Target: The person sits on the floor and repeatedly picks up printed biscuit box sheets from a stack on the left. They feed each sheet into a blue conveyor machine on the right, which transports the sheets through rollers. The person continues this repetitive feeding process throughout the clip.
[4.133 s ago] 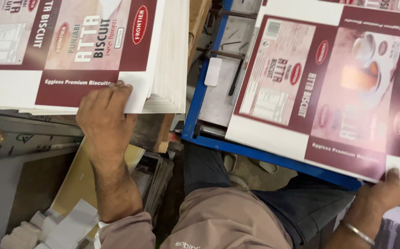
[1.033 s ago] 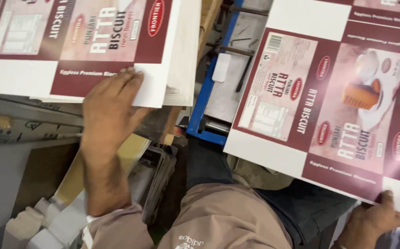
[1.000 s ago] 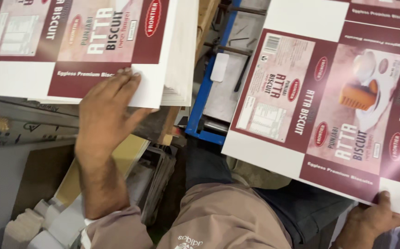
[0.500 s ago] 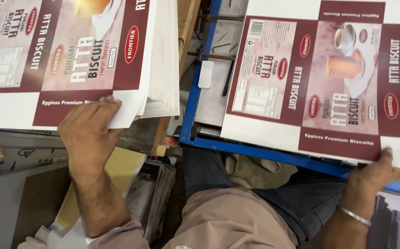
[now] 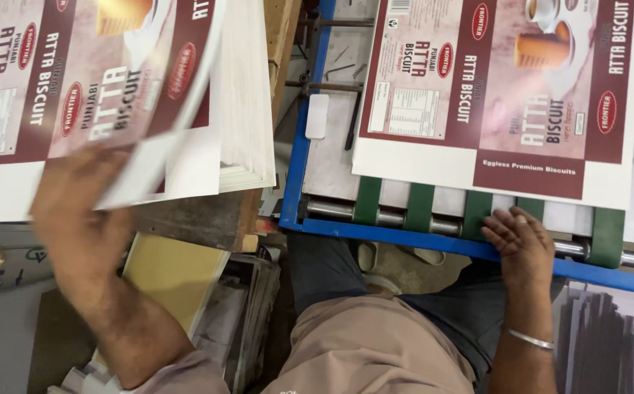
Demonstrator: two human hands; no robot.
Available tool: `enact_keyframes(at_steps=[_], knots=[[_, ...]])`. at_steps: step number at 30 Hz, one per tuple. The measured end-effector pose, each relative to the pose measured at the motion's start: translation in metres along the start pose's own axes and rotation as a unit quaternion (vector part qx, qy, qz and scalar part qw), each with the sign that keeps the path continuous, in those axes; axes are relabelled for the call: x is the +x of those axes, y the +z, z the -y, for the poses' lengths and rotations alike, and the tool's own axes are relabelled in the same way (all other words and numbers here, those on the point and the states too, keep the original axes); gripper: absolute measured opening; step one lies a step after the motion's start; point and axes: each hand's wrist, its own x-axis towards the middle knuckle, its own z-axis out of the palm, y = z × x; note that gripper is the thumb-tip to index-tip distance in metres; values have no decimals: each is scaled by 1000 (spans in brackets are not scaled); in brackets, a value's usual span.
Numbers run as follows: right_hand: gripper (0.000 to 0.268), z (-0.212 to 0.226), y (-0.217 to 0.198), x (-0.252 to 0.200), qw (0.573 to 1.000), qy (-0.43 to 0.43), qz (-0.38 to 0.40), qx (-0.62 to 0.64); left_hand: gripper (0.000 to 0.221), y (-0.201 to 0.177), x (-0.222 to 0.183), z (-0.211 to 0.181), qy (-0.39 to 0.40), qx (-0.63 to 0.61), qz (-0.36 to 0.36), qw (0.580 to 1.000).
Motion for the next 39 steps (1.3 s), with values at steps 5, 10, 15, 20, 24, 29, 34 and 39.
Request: enact_keyframes(at_steps=[5, 10, 15, 20, 24, 29, 34, 39], knots=[[35, -4, 17, -12, 1000, 18, -3, -6, 33, 28, -8, 0, 37, 65, -47, 996], [41, 17, 59, -26, 998, 21, 45, -40, 24, 26, -5, 10, -16, 13, -35, 999], [48, 50, 137, -55, 977, -10, 212, -31, 16, 44, 15, -27, 80, -48, -151, 984], [55, 53, 205, -96, 904, 10, 415, 104, 48, 99, 0, -139, 170, 82, 106, 976], [42, 45, 218, -86, 953, 69, 232, 181, 60, 86, 5, -173, 214, -53, 139, 966], [35, 52, 153, -19, 988, -64, 35, 133, 54, 32, -11, -144, 156, -9, 130, 979], [42, 48, 57, 38, 977, -178, -66, 102, 49, 29, -10, -88, 82, 138, 97, 982], [33, 40, -30, 71, 952, -221, -196, 85, 35, 43, 1, -50, 40, 203, 63, 976]])
